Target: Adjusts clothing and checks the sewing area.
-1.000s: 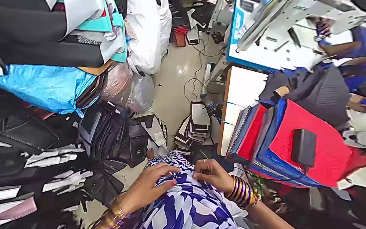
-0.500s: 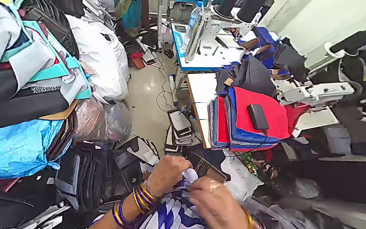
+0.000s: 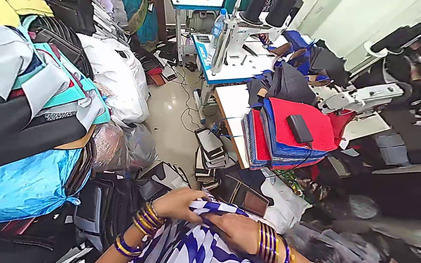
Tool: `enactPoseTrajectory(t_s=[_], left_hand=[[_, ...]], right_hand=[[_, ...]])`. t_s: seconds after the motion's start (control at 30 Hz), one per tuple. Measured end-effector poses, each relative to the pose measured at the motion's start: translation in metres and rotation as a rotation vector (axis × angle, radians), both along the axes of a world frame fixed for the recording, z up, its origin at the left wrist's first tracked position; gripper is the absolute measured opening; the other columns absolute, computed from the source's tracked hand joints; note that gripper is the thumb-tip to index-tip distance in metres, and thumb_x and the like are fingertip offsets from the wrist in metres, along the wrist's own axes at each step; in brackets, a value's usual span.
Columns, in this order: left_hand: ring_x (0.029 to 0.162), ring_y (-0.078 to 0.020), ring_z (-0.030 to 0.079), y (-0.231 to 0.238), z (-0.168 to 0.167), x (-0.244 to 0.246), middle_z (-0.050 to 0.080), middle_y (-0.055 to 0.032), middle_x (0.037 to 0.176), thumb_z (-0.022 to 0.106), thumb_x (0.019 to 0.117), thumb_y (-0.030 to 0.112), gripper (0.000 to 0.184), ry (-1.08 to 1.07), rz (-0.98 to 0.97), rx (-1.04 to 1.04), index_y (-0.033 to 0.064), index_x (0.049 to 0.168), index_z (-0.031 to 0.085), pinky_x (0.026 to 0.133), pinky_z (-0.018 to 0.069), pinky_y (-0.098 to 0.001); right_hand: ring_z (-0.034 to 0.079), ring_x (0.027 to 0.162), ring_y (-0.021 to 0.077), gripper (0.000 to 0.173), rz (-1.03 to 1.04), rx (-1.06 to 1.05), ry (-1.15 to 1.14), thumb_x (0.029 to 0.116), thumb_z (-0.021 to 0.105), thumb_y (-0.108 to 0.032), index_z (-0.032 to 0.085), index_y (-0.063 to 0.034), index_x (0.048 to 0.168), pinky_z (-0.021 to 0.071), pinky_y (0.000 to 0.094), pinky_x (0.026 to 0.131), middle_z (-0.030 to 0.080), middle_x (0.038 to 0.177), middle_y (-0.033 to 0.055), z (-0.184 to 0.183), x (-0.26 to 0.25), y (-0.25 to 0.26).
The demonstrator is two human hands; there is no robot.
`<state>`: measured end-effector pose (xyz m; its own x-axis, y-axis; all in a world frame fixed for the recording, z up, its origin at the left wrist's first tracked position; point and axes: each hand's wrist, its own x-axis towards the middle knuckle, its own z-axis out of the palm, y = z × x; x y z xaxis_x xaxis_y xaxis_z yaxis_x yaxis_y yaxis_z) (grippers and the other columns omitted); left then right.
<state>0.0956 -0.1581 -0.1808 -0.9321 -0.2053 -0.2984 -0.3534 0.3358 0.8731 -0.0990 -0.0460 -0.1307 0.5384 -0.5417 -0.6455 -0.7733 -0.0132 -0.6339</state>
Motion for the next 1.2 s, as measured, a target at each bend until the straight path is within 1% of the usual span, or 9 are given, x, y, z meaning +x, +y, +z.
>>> enactPoseTrajectory(t_s=[0.23,0.33,0.43,0.6,0.8,0.9,1.0,1.07,1.2], left_hand=[[0.078,-0.0314,0.07,-0.012,0.006,0.017,0.073,-0.0133,0.082,0.068,0.0881,0.023,0.021,0.13,0.407,-0.341,0.0056,0.096,0.077,0.069,0.0512,-0.0565],[0.069,-0.0084,0.056,-0.017,0.001,0.024,0.066,-0.0043,0.077,0.069,0.0881,0.02,0.022,0.178,0.273,-0.001,-0.0003,0.095,0.073,0.066,0.0466,-0.0315],[0.085,-0.0236,0.067,-0.016,-0.004,0.031,0.071,-0.0161,0.093,0.074,0.088,0.015,0.027,0.039,0.076,0.12,-0.0041,0.108,0.071,0.081,0.0537,-0.0461],[0.085,-0.0289,0.069,-0.034,-0.037,0.04,0.073,-0.0173,0.09,0.071,0.0868,0.016,0.025,-0.075,0.135,0.014,-0.0026,0.103,0.075,0.081,0.0522,-0.0535],[0.079,0.008,0.063,-0.051,-0.033,-0.012,0.069,0.0186,0.084,0.07,0.0846,0.018,0.008,0.138,0.183,0.625,0.0212,0.092,0.07,0.075,0.052,-0.0154],[0.081,0.007,0.063,-0.059,-0.031,-0.034,0.068,0.0168,0.087,0.072,0.0808,0.023,0.018,0.158,0.171,0.654,0.016,0.097,0.067,0.075,0.052,-0.016],[0.08,0.0085,0.062,-0.07,-0.035,-0.042,0.069,0.0191,0.086,0.074,0.0848,0.042,0.025,0.206,0.178,0.687,0.0207,0.096,0.069,0.074,0.051,-0.0143],[0.078,0.0066,0.064,-0.073,-0.034,-0.052,0.069,0.0162,0.083,0.063,0.0934,0.023,0.007,0.18,0.237,0.713,0.0168,0.096,0.066,0.075,0.0533,-0.0161],[0.072,0.0045,0.061,-0.075,-0.035,-0.086,0.064,0.0107,0.079,0.051,0.1013,0.004,0.01,0.075,0.359,0.725,0.009,0.099,0.059,0.071,0.0522,-0.0163]], right_hand=[[0.073,0.097,0.0355,0.027,0.043,-0.721,-0.319,0.0809,0.062,0.003,0.073,0.0031,0.105,0.0589,0.0454,0.084,0.073,0.102,0.0207,-0.007,0.01,0.005],[0.071,0.1,0.0391,0.019,0.042,-0.543,-0.29,0.0919,0.056,0.001,0.072,0.0049,0.101,0.0561,0.0518,0.087,0.072,0.104,0.0236,-0.013,0.032,-0.008],[0.069,0.099,0.0475,0.022,0.103,-0.241,-0.17,0.1008,0.054,-0.005,0.068,0.0089,0.112,0.0517,0.0637,0.086,0.07,0.102,0.0301,-0.023,0.032,-0.016],[0.07,0.097,0.0164,0.03,-0.581,-0.374,-0.567,0.1002,0.053,-0.011,0.067,0.0098,0.118,0.0571,0.0333,0.089,0.073,0.108,0.0157,0.0,-0.078,-0.033],[0.043,0.137,0.0575,0.065,-1.277,-0.751,0.609,0.0943,0.073,-0.027,0.049,0.0037,0.147,0.0341,0.0728,0.108,0.046,0.146,0.0388,-0.052,-0.309,-0.099],[0.029,0.141,0.0651,0.101,-1.258,-0.606,0.684,0.0836,0.083,-0.044,0.03,-0.0064,0.161,0.0268,0.083,0.105,0.032,0.153,0.043,-0.086,-0.376,-0.104],[0.043,0.129,0.0658,0.087,-1.156,-0.69,0.587,0.0861,0.083,-0.035,0.041,0.0027,0.152,0.0321,0.0798,0.103,0.046,0.138,0.0462,-0.097,-0.397,-0.103],[0.05,0.129,0.0544,0.074,-1.239,-0.676,0.363,0.0917,0.077,-0.023,0.042,0.0038,0.151,0.0364,0.0694,0.107,0.05,0.138,0.0408,-0.089,-0.389,-0.096],[0.069,0.092,0.0031,0.057,-1.233,-0.504,-0.516,0.0887,0.066,-0.048,0.056,-0.0173,0.136,0.0589,0.0238,0.078,0.07,0.11,-0.0066,-0.057,-0.323,-0.057]])
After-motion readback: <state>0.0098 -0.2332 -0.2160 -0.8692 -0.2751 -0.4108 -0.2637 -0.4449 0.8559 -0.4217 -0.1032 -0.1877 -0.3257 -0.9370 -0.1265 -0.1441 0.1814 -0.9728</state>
